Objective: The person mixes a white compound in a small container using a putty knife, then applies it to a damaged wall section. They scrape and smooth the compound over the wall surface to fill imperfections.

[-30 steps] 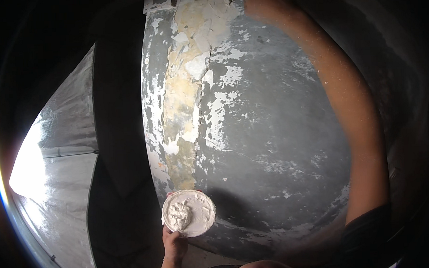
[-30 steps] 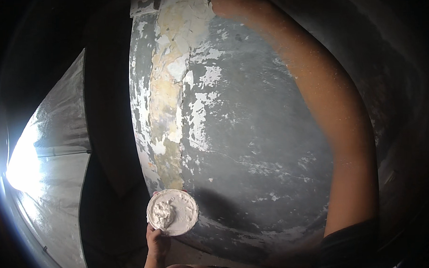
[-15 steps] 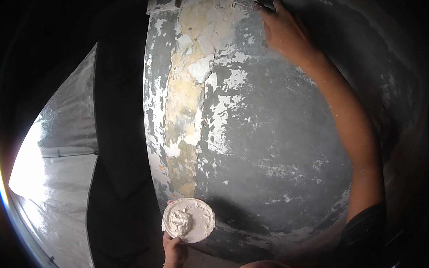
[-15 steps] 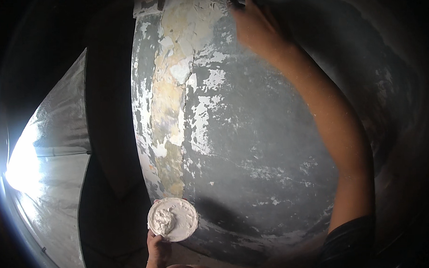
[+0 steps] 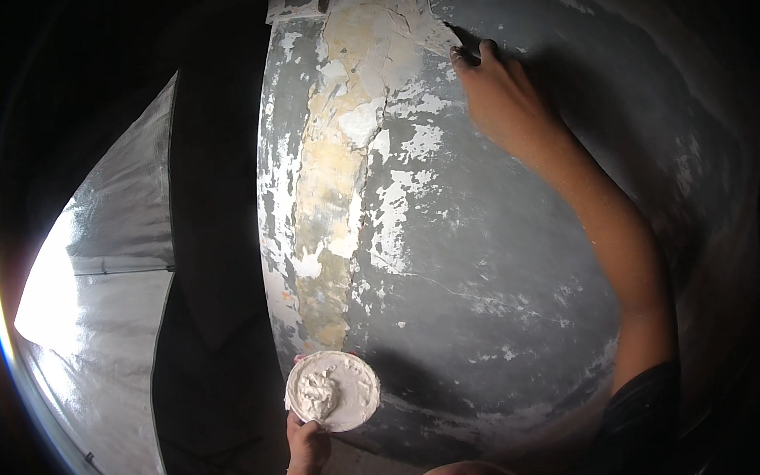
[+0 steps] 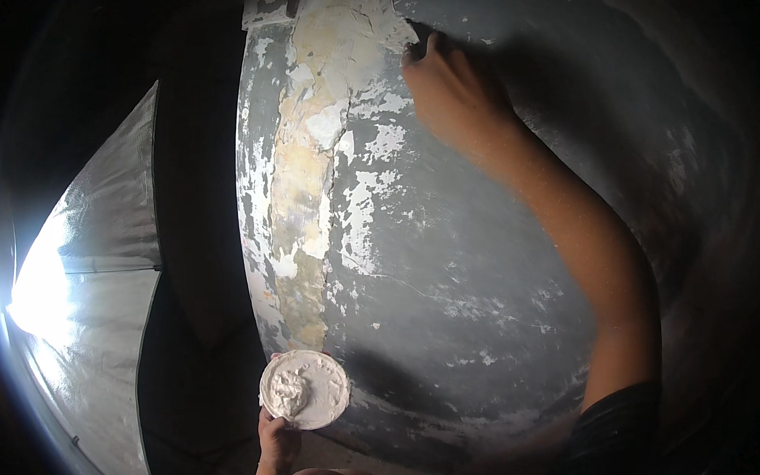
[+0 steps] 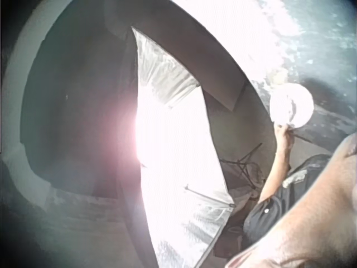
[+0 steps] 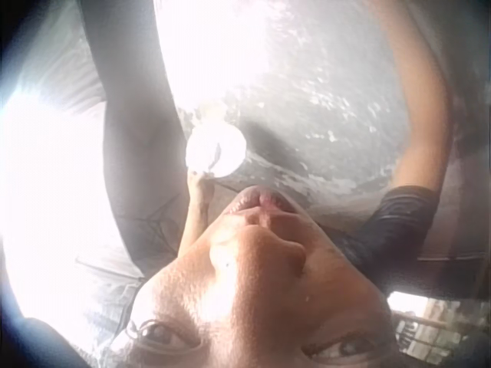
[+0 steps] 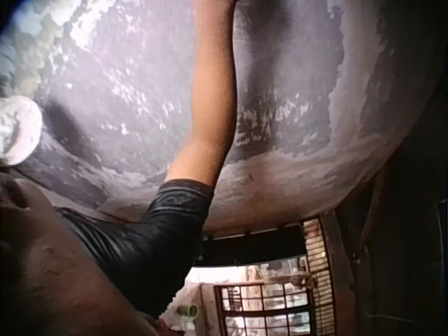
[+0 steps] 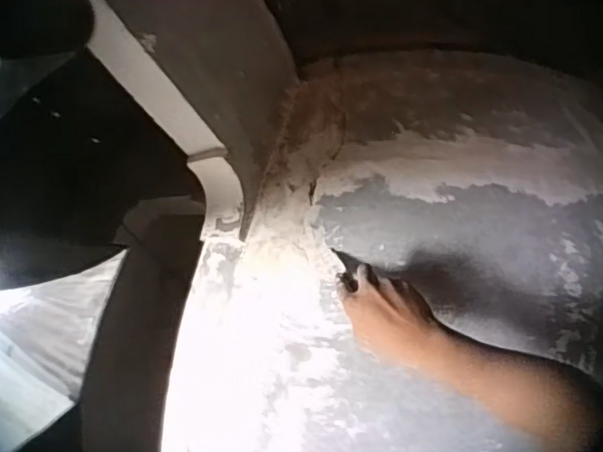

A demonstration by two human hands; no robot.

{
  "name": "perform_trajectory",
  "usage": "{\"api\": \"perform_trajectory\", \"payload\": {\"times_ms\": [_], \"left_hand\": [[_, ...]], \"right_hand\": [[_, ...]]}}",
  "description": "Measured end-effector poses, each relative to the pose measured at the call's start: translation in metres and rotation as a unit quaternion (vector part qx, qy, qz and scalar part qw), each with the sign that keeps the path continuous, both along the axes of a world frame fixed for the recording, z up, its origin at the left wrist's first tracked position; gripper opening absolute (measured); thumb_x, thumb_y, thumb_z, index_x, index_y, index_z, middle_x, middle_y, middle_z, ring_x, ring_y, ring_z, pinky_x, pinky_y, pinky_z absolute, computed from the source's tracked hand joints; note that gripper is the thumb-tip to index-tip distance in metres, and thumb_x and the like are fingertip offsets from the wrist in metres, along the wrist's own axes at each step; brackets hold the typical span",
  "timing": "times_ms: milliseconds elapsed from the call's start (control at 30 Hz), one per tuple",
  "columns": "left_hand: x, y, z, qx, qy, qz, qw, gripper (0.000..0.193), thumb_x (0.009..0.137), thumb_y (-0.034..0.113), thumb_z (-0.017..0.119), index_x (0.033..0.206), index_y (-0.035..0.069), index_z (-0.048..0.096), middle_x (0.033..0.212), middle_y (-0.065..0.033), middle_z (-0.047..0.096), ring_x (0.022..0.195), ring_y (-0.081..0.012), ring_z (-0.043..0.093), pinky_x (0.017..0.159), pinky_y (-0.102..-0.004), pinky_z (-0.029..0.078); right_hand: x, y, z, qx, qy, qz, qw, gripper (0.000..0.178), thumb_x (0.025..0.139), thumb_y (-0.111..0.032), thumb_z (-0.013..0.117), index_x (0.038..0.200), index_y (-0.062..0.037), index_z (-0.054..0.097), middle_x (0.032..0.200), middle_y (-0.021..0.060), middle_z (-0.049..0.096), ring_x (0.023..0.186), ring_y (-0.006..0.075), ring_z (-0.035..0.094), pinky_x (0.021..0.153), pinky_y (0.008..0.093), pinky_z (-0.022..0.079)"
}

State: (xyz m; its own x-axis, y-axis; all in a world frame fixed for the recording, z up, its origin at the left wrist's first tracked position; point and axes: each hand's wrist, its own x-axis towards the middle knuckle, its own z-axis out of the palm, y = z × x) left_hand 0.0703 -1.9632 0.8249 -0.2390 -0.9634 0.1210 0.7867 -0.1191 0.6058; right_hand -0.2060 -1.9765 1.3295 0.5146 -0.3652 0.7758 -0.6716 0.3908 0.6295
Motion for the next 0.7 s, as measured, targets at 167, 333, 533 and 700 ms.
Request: {"api": "perform_trajectory", "payload": {"times_ms": [167,333,533,700], "left_hand": [[0.008,-0.005,-0.012,-0.027,-0.022,0.004,0.999,0.072,0.077,0.004,0.059,0.148,-0.001,0.050,0.137,-0.0128,0.066,0.119,-0.0258,0.069,0.100,-0.0398,0.057],[-0.004,-0.006,-0.002,-0.026,-0.003,-0.020,0.999,0.072,0.074,-0.001,0.056,0.146,-0.004,0.051,0.134,-0.0130,0.068,0.114,-0.0232,0.069,0.094,-0.0337,0.055],[-0.009,-0.004,0.000,-0.029,0.000,-0.012,1.000,0.074,0.075,0.002,0.059,0.148,-0.003,0.049,0.137,-0.0136,0.067,0.120,-0.0251,0.068,0.101,-0.0378,0.054],[-0.007,-0.006,-0.011,-0.018,-0.007,-0.002,1.000,0.076,0.075,0.004,0.060,0.149,-0.002,0.048,0.138,-0.0137,0.066,0.121,-0.0251,0.067,0.101,-0.0383,0.054]], "right_hand": [[0.046,0.025,0.010,0.061,-0.131,-0.001,0.990,0.037,0.094,-0.003,0.060,0.129,-0.0035,0.070,0.125,0.0315,0.062,0.110,0.0466,0.068,0.093,0.0526,0.058],[0.047,-0.012,0.041,0.020,-0.105,0.020,0.994,0.037,0.093,-0.005,0.060,0.128,0.0064,0.065,0.131,0.0361,0.059,0.112,0.0468,0.067,0.094,0.0524,0.057],[0.030,-0.057,0.039,0.055,-0.061,0.014,0.997,0.040,0.094,-0.002,0.058,0.133,-0.0010,0.067,0.130,0.0327,0.060,0.108,0.0455,0.069,0.091,0.0525,0.058],[0.022,-0.036,-0.010,0.000,-0.016,0.080,0.997,0.012,0.088,0.000,0.067,0.093,0.0055,0.077,0.102,0.0293,0.070,0.085,0.0399,0.076,0.074,0.0455,0.065]]}}
